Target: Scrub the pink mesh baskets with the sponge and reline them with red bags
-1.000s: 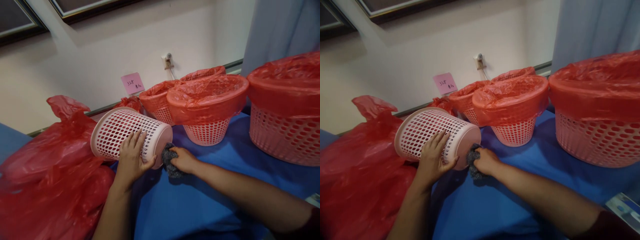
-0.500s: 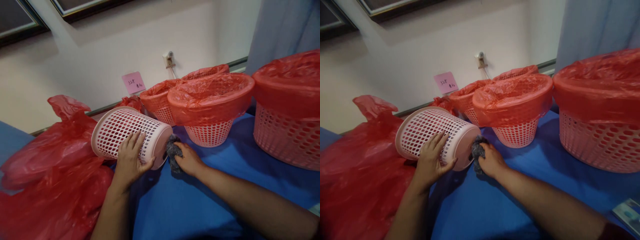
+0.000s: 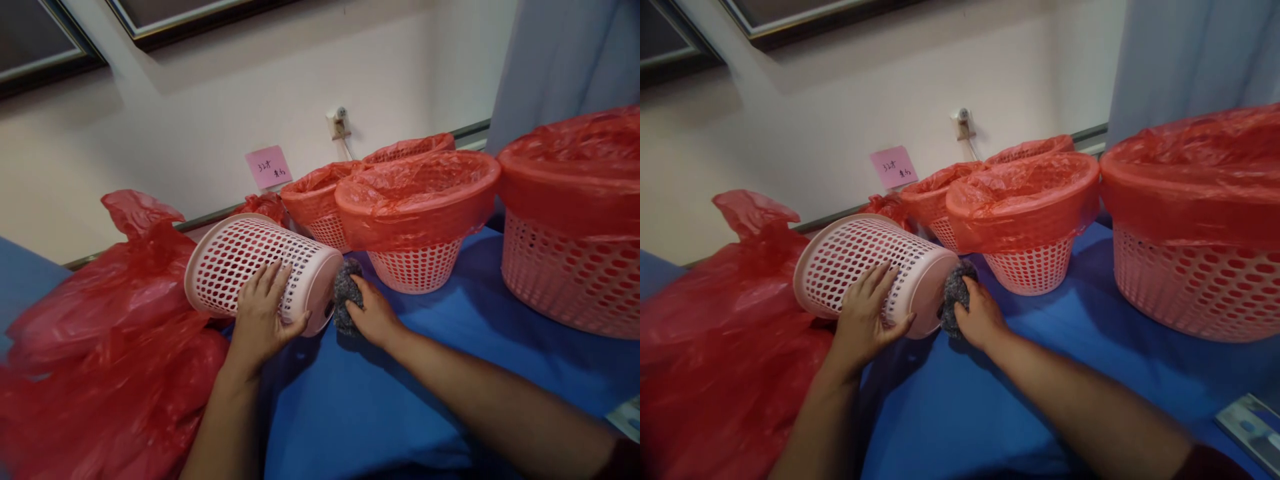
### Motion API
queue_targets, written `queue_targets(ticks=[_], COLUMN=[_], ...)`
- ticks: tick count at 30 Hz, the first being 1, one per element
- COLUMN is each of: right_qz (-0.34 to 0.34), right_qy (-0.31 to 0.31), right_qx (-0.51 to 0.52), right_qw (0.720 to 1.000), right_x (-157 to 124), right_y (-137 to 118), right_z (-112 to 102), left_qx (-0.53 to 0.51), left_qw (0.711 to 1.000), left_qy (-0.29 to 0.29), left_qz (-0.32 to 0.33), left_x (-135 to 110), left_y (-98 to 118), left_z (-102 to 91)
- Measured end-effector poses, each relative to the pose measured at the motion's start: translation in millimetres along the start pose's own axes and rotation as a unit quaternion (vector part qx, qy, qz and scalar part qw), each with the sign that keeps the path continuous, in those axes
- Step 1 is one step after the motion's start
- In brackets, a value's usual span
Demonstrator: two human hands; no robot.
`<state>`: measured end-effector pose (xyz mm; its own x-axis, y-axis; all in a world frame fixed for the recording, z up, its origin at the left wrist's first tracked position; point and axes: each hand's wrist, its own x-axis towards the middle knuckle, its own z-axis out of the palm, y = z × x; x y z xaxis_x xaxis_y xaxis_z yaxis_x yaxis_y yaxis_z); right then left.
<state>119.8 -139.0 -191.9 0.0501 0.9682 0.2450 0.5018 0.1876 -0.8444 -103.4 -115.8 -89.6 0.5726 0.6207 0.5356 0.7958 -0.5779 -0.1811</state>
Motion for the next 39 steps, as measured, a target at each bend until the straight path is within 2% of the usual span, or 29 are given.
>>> queue_targets(ticks=[2,4,8,9,11,13,14,16,18,19,20,22,24,25,27,28,30,32,34,36,39], right_qz=[-0.045,-0.078,-0.036,-0.02,-0.007,-0.045,-0.075,-0.11,-0.082,-0.057,-0.042,-0.055,-0.117,-0.153,-0.187,-0.163,-0.053,0.05,0.081,0.035,-0.101], right_qy=[0.01,-0.033,-0.14,-0.142,-0.087,-0.02,-0.015,-0.069,-0.129,-0.129,-0.104,-0.001,0.091,0.109,0.094,0.068,0.007,-0.046,-0.06,-0.002,0.094], right_qx=[0.012,-0.014,-0.082,-0.081,-0.053,-0.024,-0.021,-0.042,-0.069,-0.068,-0.058,-0.016,0.018,0.024,0.018,0.01,-0.004,-0.008,-0.001,0.02,0.048], right_qw=[0.999,0.996,0.986,0.986,0.995,0.998,0.997,0.991,0.986,0.988,0.992,0.998,0.989,0.982,0.978,0.984,0.999,0.998,0.995,0.999,0.989], right_x=[-0.7,-5.4,-12.2,-11.6,-8.7,-6.7,-6.7,-8.9,-12.1,-13.3,-13.9,-13.2,-9.9,-7.4,-0.7,3.2,10.7,15.8,17.2,16.0,15.0], right_y=[-2.7,-6.6,-8.1,-7.1,-5.4,-5.0,-5.2,-5.3,-4.1,-3.3,-2.7,-2.9,-5.1,-6.4,-7.1,-5.8,-0.1,6.4,8.6,3.8,-10.1], right_z=[3.5,5.4,1.5,-0.2,-3.0,-4.3,-4.2,-3.1,-1.3,-0.5,0.2,1.4,3.0,4.2,7.4,9.1,11.9,12.7,11.0,7.5,2.6], left_qx=[0.004,0.009,0.012,0.014,0.02,0.023,0.024,0.027,0.029,0.029,0.029,0.028,0.026,0.024,0.022,0.022,0.023,0.022,0.018,0.016,0.014], left_qw=[1.0,1.0,1.0,1.0,1.0,1.0,1.0,1.0,0.999,0.999,0.999,0.999,1.0,1.0,1.0,1.0,1.0,1.0,1.0,1.0,1.0], left_qy=[0.0,-0.001,0.0,0.001,0.002,0.003,0.005,0.008,0.01,0.01,0.01,0.008,0.01,0.011,0.012,0.012,0.012,0.012,0.014,0.017,0.018], left_qz=[0.004,0.006,0.004,0.005,0.006,0.008,0.009,0.012,0.011,0.01,0.011,0.012,0.012,0.012,0.011,0.011,0.01,0.01,0.009,0.007,0.009], left_x=[0.0,-0.1,-1.5,-2.0,-2.9,-3.3,-3.4,-3.3,-3.5,-3.7,-4.1,-4.9,-5.5,-5.6,-5.4,-5.2,-5.0,-5.3,-5.9,-6.6,-7.0], left_y=[-0.1,-0.1,0.0,0.0,-0.2,-0.5,-0.7,-0.9,-0.8,-0.7,-0.5,0.0,0.3,0.3,0.0,-0.3,-0.6,-0.6,-0.2,0.1,0.1], left_z=[0.3,0.5,0.9,1.2,1.7,2.2,2.3,2.2,1.9,1.7,1.6,1.6,2.0,2.3,2.9,3.2,3.5,3.6,3.3,3.0,3.3])
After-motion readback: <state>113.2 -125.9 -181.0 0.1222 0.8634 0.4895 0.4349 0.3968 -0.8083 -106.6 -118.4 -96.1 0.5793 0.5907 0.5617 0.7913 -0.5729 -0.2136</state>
